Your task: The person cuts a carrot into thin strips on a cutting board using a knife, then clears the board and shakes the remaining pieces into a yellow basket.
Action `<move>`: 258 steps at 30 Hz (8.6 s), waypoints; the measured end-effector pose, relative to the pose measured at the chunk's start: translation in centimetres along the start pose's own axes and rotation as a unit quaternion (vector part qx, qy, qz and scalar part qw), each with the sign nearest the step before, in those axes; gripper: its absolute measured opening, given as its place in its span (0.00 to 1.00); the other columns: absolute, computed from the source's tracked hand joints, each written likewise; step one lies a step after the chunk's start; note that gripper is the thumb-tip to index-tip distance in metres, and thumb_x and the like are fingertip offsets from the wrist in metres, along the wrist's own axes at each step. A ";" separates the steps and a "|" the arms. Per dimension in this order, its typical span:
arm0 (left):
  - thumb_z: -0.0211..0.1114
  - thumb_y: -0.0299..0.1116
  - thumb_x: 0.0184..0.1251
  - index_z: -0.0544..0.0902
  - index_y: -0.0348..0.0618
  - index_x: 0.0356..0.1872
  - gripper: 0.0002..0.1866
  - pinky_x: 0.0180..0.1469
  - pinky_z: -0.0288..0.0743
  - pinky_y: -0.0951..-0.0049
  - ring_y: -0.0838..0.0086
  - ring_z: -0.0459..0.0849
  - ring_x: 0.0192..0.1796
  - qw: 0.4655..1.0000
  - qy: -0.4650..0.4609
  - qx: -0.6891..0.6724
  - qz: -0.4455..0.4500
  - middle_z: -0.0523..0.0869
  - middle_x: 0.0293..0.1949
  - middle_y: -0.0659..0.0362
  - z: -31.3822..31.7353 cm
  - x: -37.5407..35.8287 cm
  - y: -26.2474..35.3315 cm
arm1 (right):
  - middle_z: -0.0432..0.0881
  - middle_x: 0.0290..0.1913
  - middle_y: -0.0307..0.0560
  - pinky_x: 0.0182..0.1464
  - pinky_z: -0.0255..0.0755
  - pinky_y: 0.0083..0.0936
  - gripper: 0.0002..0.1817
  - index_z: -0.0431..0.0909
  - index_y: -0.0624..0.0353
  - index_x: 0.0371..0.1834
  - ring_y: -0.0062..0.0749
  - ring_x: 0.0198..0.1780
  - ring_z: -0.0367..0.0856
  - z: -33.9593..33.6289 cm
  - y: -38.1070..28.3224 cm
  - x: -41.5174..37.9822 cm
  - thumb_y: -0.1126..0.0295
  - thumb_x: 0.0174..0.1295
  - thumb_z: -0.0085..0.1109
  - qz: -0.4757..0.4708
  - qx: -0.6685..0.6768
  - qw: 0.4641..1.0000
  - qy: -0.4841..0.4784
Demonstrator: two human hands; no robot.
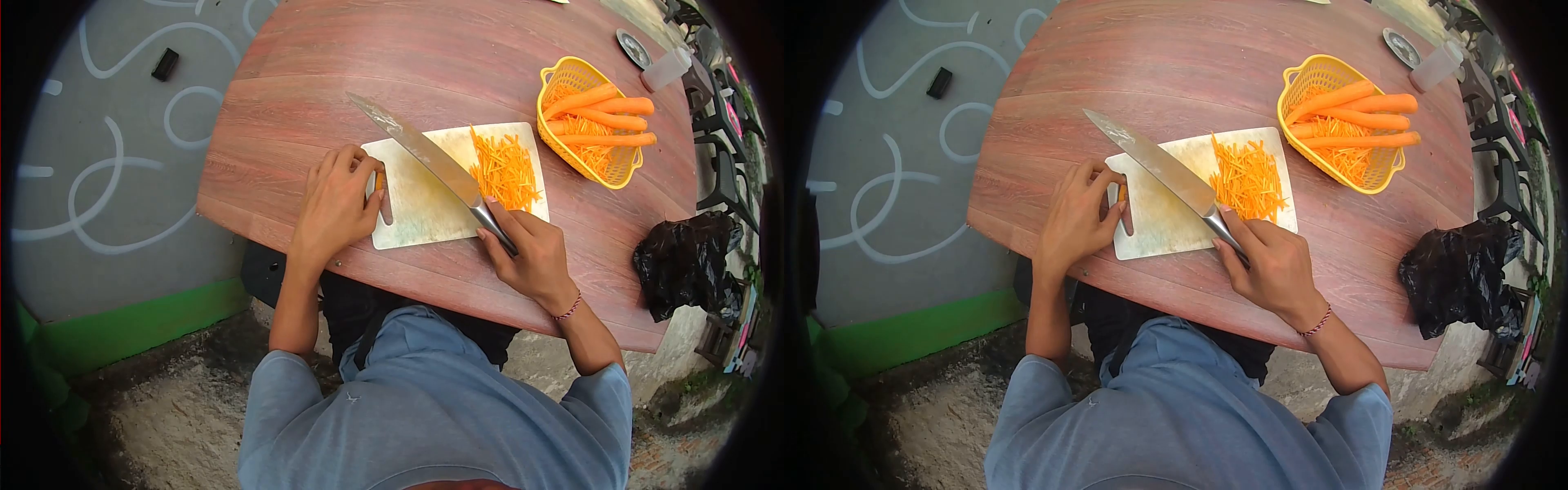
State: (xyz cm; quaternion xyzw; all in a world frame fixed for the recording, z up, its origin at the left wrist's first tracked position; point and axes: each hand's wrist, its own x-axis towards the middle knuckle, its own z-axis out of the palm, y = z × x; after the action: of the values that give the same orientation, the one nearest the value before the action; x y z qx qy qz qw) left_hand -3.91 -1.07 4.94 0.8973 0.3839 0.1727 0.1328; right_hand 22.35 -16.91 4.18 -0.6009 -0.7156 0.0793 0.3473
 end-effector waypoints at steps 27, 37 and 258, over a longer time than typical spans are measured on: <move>0.67 0.20 0.68 0.82 0.37 0.43 0.06 0.53 0.75 0.54 0.51 0.83 0.49 0.992 -0.042 -0.118 0.023 0.84 0.43 0.49 -0.9 1.5 0.7 | 0.89 0.35 0.52 0.34 0.81 0.35 0.24 0.87 0.63 0.62 0.43 0.31 0.89 -0.1 -0.2 0.0 0.71 0.63 0.78 0.016 0.030 0.999 0.002; 0.76 0.18 0.54 0.95 0.48 0.40 0.14 0.54 0.76 0.59 0.64 0.85 0.47 0.966 0.107 -0.074 0.222 0.90 0.42 0.61 3.4 1.8 2.1 | 0.93 0.43 0.63 0.47 0.86 0.32 0.22 0.87 0.69 0.63 0.42 0.42 0.95 -0.9 -1.1 0.1 0.66 0.71 0.73 0.230 0.192 0.952 -0.060; 0.76 0.35 0.63 0.94 0.40 0.51 0.17 0.73 0.65 0.47 0.62 0.84 0.58 0.983 0.128 -0.088 0.098 0.91 0.59 0.62 6.9 -2.3 4.2 | 0.86 0.39 0.74 0.43 0.80 0.50 0.23 0.78 0.70 0.71 0.69 0.41 0.88 1.9 -8.0 -0.5 0.70 0.77 0.62 0.299 0.111 0.947 -0.037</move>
State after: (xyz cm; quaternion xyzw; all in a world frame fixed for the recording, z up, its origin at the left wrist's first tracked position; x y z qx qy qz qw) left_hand 0.15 -6.33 -0.22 0.8856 0.2914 0.3318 0.1436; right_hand 14.81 -18.91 6.80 -0.7417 -0.5021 0.2802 0.3454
